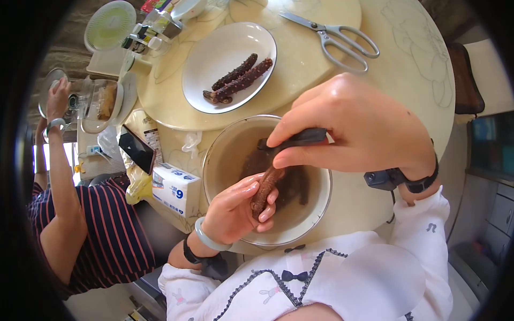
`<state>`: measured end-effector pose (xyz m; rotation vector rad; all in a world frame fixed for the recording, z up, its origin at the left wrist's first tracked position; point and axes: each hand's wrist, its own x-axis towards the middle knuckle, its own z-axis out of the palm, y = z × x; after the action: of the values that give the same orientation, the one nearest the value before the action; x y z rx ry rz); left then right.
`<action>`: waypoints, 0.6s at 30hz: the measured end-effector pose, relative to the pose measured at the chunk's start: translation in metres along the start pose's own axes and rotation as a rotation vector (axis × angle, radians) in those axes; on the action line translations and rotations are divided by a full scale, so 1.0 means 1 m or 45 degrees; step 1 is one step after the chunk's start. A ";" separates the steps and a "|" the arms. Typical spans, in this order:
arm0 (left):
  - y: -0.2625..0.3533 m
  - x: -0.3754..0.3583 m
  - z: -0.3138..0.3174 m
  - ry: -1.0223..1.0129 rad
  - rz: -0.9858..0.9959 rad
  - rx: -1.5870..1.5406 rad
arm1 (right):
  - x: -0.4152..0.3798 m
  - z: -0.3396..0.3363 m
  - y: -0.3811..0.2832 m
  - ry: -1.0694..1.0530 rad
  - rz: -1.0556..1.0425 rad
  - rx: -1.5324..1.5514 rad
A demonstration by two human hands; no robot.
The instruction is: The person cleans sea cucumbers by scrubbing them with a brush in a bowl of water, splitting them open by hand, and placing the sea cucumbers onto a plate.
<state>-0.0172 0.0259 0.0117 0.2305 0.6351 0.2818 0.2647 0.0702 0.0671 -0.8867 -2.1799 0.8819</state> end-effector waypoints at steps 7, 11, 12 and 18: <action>-0.021 0.004 0.013 0.249 0.262 -0.069 | 0.001 0.009 -0.011 0.037 -0.026 -0.027; -0.032 0.004 0.002 0.128 0.409 -0.215 | 0.000 0.012 -0.019 0.066 -0.088 -0.090; -0.031 0.006 0.005 0.153 0.439 -0.241 | 0.000 0.013 -0.019 0.075 -0.074 -0.125; -0.031 0.009 0.000 0.117 0.567 -0.418 | -0.006 0.018 -0.028 -0.050 0.033 -0.343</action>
<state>-0.0049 -0.0003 -0.0024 0.0400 0.6139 0.8212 0.2453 0.0438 0.0759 -1.0344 -2.3633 0.6303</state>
